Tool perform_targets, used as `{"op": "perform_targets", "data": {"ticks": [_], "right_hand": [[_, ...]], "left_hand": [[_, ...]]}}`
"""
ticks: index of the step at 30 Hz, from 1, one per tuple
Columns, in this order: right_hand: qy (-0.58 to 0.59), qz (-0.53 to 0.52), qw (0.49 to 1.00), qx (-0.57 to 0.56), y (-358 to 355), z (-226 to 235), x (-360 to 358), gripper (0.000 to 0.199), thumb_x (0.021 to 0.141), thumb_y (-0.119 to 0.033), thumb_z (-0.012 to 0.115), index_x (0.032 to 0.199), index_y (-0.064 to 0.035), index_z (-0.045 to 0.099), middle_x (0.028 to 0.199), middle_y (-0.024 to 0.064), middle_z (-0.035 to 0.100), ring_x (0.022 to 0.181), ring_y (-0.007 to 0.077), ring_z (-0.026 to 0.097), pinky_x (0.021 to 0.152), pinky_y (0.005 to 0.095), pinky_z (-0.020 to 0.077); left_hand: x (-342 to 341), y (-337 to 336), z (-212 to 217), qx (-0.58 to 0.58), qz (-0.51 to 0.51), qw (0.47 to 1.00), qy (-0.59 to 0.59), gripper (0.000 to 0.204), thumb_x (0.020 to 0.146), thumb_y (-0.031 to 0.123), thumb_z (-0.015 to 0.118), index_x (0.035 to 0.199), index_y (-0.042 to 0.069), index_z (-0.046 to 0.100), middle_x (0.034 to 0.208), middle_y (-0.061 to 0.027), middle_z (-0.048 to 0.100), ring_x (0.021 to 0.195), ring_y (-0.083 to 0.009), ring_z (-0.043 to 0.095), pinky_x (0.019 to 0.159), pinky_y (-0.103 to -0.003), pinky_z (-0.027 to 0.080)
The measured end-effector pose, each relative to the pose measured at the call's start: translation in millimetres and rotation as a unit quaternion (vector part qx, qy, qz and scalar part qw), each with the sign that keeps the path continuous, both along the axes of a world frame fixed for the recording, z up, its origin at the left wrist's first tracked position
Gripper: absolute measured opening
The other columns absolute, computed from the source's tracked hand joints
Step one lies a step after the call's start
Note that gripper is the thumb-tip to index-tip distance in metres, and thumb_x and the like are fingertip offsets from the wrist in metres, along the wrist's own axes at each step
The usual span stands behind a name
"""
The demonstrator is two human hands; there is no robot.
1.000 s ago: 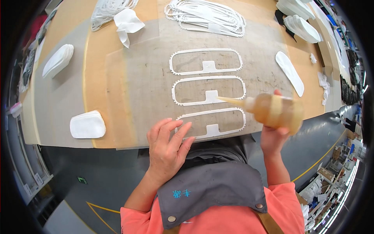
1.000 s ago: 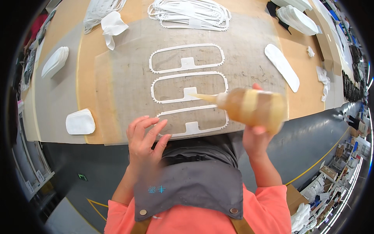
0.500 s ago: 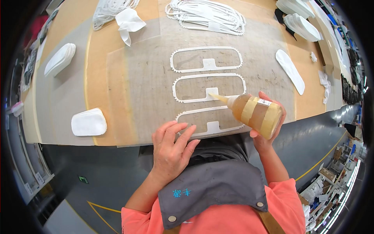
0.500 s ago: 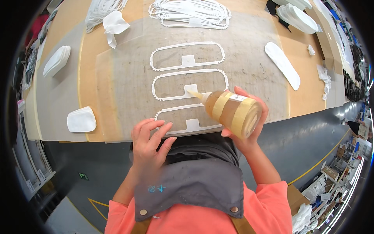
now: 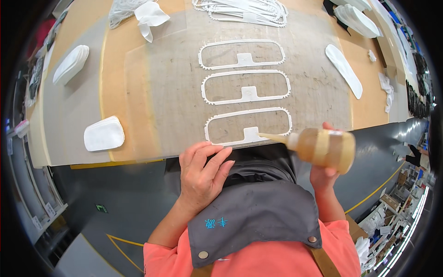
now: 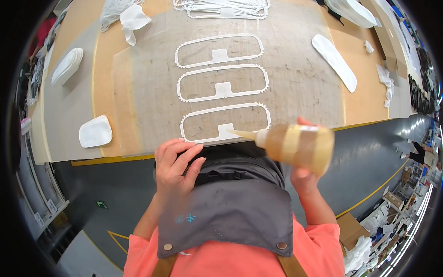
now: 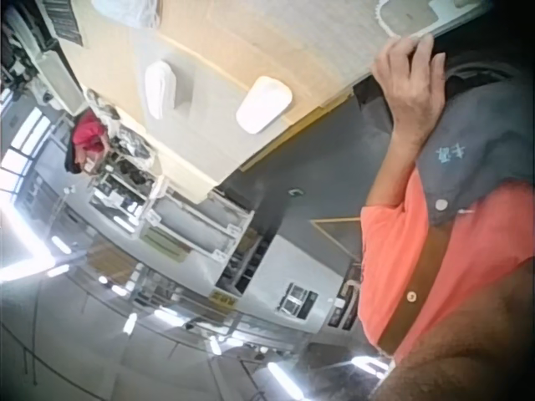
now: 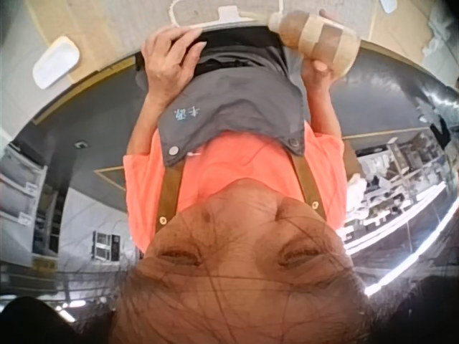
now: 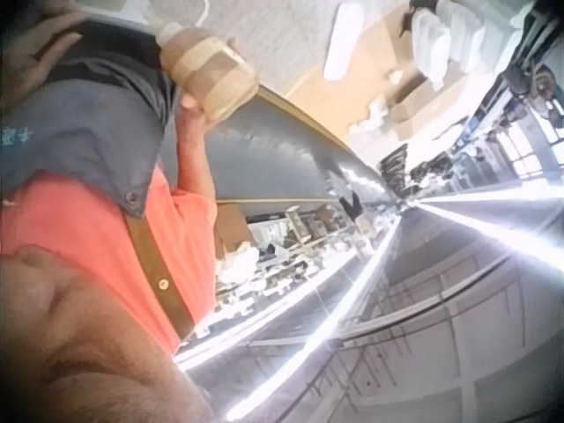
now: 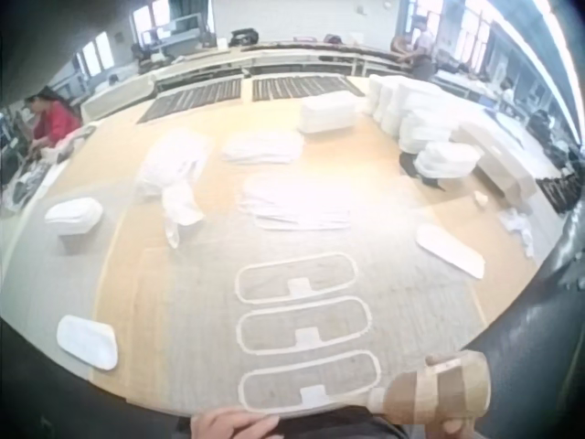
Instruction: Manually assemble and apply adhesive to white padding components on a production line.
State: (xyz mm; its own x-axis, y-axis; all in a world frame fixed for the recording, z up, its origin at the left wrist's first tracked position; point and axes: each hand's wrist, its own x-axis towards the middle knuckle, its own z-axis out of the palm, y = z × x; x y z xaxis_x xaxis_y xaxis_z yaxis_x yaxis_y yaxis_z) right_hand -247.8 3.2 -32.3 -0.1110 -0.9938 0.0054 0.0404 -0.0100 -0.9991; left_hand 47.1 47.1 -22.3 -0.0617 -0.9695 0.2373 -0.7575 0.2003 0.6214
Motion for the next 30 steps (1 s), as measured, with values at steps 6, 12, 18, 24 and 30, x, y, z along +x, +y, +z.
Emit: {"op": "perform_targets", "data": {"ticks": [6, 12, 18, 24, 30], "right_hand": [[0.058, 0.16, 0.971, -0.168, 2, -25, -1, 0.112, 0.065, -0.052, 0.093, 0.144, -0.0102, 0.026, 0.143, 0.0218, 0.049, 0.134, 0.0352, 0.052, 0.109, 0.0587, 0.0481], [0.072, 0.189, 0.96, -0.191, 2, -23, -5, 0.112, 0.065, -0.048, 0.094, 0.144, -0.0102, 0.025, 0.145, 0.0239, 0.048, 0.135, 0.0357, 0.052, 0.109, 0.0587, 0.0474], [0.08, 0.106, 0.984, -0.119, 9, -22, 3, 0.105, 0.073, -0.057, 0.086, 0.146, -0.0107, 0.027, 0.147, 0.0211, 0.048, 0.136, 0.0351, 0.051, 0.106, 0.0563, 0.0512], [-0.348, 0.02, 0.921, 0.172, -2, 8, 10, 0.079, 0.096, -0.056, 0.063, 0.157, -0.0171, 0.03, 0.159, 0.0153, 0.038, 0.137, 0.0302, 0.051, 0.097, 0.0444, 0.0602], [-0.061, 0.04, 0.997, 0.035, 11, -3, 14, 0.103, 0.078, -0.069, 0.076, 0.154, -0.015, 0.032, 0.157, 0.0172, 0.04, 0.139, 0.0296, 0.048, 0.108, 0.048, 0.0496]], "left_hand": [[-3, 4, 3, 0.002, -0.001, 1.0, -0.008, 0.029, 0.081, 0.012, 0.083, 0.108, 0.008, 0.077, 0.106, -0.0037, 0.069, 0.108, -0.0274, 0.06, 0.091, -0.038, 0.046], [-2, 11, 1, 0.004, 0.002, 1.0, -0.006, 0.028, 0.081, 0.012, 0.082, 0.108, 0.009, 0.077, 0.106, -0.003, 0.069, 0.108, -0.0271, 0.061, 0.091, -0.038, 0.045], [-1, 17, -1, -0.01, 0.006, 1.0, -0.006, 0.032, 0.078, 0.014, 0.083, 0.109, 0.011, 0.076, 0.104, -0.0009, 0.068, 0.105, -0.025, 0.062, 0.087, -0.037, 0.043], [1, 29, -5, -0.006, 0.008, 1.0, 0.019, 0.029, 0.079, 0.011, 0.082, 0.107, 0.01, 0.076, 0.101, -0.0011, 0.069, 0.101, -0.0242, 0.063, 0.085, -0.036, 0.044], [5, 37, -7, 0.011, 0.012, 0.999, 0.028, 0.028, 0.079, 0.009, 0.082, 0.106, 0.009, 0.076, 0.099, -0.0012, 0.069, 0.099, -0.0232, 0.064, 0.085, -0.035, 0.044]]}}
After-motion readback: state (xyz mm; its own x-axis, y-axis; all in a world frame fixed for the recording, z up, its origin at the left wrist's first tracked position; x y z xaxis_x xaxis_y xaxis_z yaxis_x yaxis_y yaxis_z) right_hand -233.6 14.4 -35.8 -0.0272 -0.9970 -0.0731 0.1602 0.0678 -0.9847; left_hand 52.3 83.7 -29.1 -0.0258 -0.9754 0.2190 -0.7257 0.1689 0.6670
